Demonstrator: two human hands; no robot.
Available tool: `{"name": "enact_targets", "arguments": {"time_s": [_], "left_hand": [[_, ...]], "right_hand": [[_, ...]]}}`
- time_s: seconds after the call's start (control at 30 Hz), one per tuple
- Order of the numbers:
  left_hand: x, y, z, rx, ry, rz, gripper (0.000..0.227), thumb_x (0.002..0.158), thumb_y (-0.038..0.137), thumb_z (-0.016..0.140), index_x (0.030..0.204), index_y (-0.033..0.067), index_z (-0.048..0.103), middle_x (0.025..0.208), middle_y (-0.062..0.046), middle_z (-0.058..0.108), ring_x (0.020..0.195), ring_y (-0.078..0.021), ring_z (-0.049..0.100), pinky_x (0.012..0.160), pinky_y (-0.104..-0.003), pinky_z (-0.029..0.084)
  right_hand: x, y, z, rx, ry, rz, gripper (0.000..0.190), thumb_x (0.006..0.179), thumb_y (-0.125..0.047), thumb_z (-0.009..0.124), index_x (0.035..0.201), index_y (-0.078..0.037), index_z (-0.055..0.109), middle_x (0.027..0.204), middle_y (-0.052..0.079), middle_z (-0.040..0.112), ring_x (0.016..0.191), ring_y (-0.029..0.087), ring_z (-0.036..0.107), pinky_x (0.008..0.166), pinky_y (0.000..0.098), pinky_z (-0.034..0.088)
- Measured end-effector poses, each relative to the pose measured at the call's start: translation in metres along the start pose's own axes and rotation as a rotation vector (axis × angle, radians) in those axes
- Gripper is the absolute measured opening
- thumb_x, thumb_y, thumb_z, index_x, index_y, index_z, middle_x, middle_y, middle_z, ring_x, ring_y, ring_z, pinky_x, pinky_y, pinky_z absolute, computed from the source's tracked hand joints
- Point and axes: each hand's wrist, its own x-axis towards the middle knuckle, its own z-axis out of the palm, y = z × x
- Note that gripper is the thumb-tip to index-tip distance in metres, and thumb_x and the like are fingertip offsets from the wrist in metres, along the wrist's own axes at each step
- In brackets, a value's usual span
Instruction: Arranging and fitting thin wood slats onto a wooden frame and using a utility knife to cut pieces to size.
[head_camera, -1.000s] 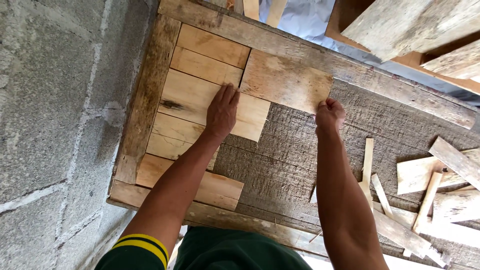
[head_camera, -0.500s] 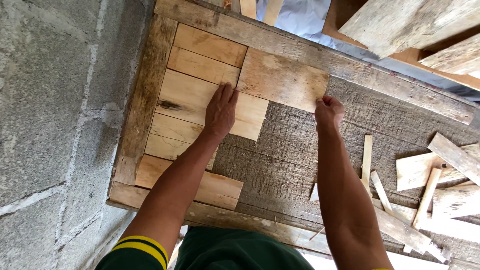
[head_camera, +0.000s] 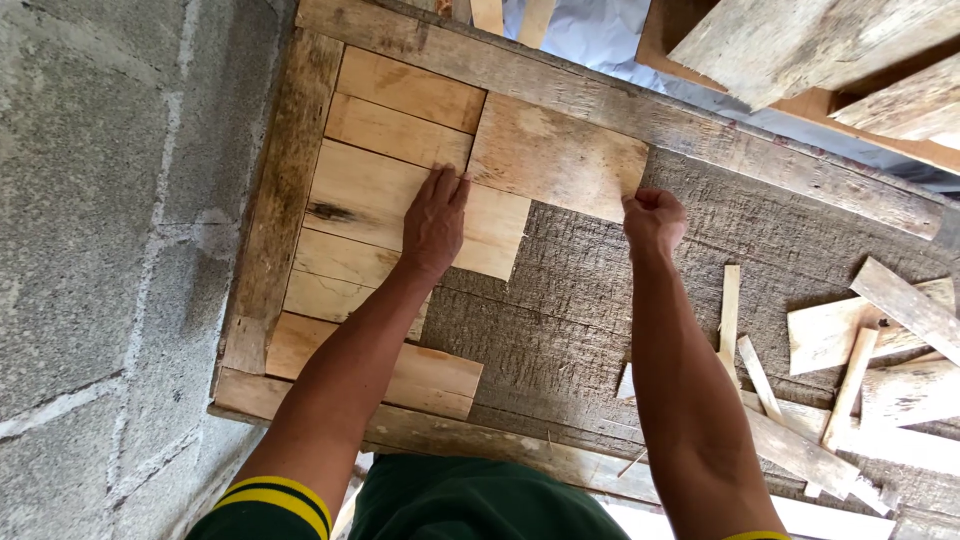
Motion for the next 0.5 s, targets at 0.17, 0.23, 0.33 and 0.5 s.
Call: {"name": "enact_targets", "arguments": {"time_s": [0.17, 0.23, 0.33, 0.5], "left_hand": [[-0.003, -0.001, 0.001, -0.067, 0.029, -0.024, 0.051, 0.099, 0.016, 0.059, 0.147, 0.0026, 0.054, 0.150, -0.019, 0.050, 0.144, -0.0344, 0.041, 0.124, -0.038, 0.031], [-0.004, -0.001, 0.000, -0.100, 0.046, -0.036, 0.051, 0.098, 0.016, 0.060, 0.147, 0.0033, 0.055, 0.150, -0.018, 0.050, 0.144, -0.0345, 0.041, 0.123, -0.038, 0.032], [-0.004, 0.000, -0.005, -0.149, 0.059, -0.046, 0.050, 0.098, 0.015, 0.061, 0.147, 0.0036, 0.055, 0.150, -0.018, 0.050, 0.144, -0.0344, 0.042, 0.122, -0.038, 0.034], [-0.004, -0.002, 0.002, -0.255, 0.098, -0.091, 0.047, 0.101, 0.017, 0.061, 0.143, -0.0020, 0.056, 0.150, -0.017, 0.051, 0.145, -0.0343, 0.042, 0.121, -0.040, 0.036]], "right_hand": [[-0.004, -0.005, -0.004, 0.064, -0.007, 0.067, 0.011, 0.089, -0.013, 0.078, 0.100, -0.012, 0.077, 0.093, 0.005, 0.075, 0.066, 0.009, 0.063, 0.054, 0.0219, 0.057], [-0.001, 0.000, -0.002, 0.080, -0.006, 0.070, 0.010, 0.089, -0.012, 0.077, 0.099, -0.011, 0.077, 0.092, 0.006, 0.076, 0.064, 0.009, 0.062, 0.053, 0.0218, 0.056], [0.002, 0.004, -0.002, 0.107, 0.000, 0.024, 0.009, 0.089, -0.011, 0.077, 0.098, -0.010, 0.077, 0.089, 0.006, 0.075, 0.063, 0.008, 0.063, 0.052, 0.0212, 0.058], [0.005, 0.008, -0.003, 0.118, -0.046, 0.009, 0.009, 0.090, -0.012, 0.077, 0.099, -0.009, 0.076, 0.088, 0.006, 0.074, 0.063, 0.008, 0.063, 0.054, 0.0203, 0.058]]}}
